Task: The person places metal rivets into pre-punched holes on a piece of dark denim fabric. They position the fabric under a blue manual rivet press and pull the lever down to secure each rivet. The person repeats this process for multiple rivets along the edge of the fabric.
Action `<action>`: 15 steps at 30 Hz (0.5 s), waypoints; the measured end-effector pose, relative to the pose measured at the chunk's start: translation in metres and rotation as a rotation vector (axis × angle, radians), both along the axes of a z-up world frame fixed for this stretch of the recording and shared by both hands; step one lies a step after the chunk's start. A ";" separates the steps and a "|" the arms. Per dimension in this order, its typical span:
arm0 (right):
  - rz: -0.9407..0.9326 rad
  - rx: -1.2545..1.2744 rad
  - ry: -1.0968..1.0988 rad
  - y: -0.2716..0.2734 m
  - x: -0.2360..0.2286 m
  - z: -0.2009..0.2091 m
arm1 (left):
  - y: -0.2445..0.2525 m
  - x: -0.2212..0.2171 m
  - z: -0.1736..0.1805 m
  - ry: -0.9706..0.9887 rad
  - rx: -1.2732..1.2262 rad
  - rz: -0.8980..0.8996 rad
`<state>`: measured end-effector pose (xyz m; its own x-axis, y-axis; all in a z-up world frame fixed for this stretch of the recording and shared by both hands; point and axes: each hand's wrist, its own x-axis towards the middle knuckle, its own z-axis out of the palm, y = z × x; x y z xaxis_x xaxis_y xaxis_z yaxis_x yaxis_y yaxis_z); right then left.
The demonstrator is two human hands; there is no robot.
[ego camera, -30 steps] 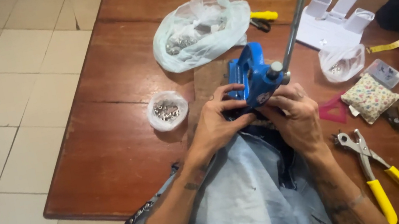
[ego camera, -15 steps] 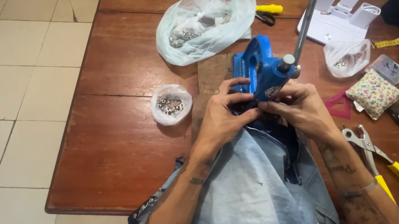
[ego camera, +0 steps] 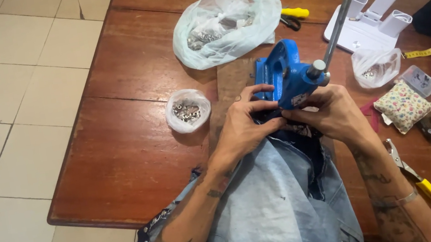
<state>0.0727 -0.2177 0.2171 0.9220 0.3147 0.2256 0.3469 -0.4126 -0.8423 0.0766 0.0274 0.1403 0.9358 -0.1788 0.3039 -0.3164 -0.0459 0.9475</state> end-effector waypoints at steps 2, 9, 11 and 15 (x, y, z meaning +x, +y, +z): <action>0.003 0.012 0.025 -0.003 0.004 0.000 | 0.001 -0.001 0.003 0.002 0.000 0.005; -0.089 -0.250 0.023 -0.003 0.005 0.018 | 0.024 -0.007 0.040 0.036 -0.040 -0.116; -0.081 -0.247 -0.004 0.001 0.006 0.022 | 0.030 -0.004 0.080 0.088 -0.191 -0.179; -0.067 -0.382 0.019 0.003 0.007 0.037 | 0.010 0.041 0.181 -0.030 -0.192 -0.147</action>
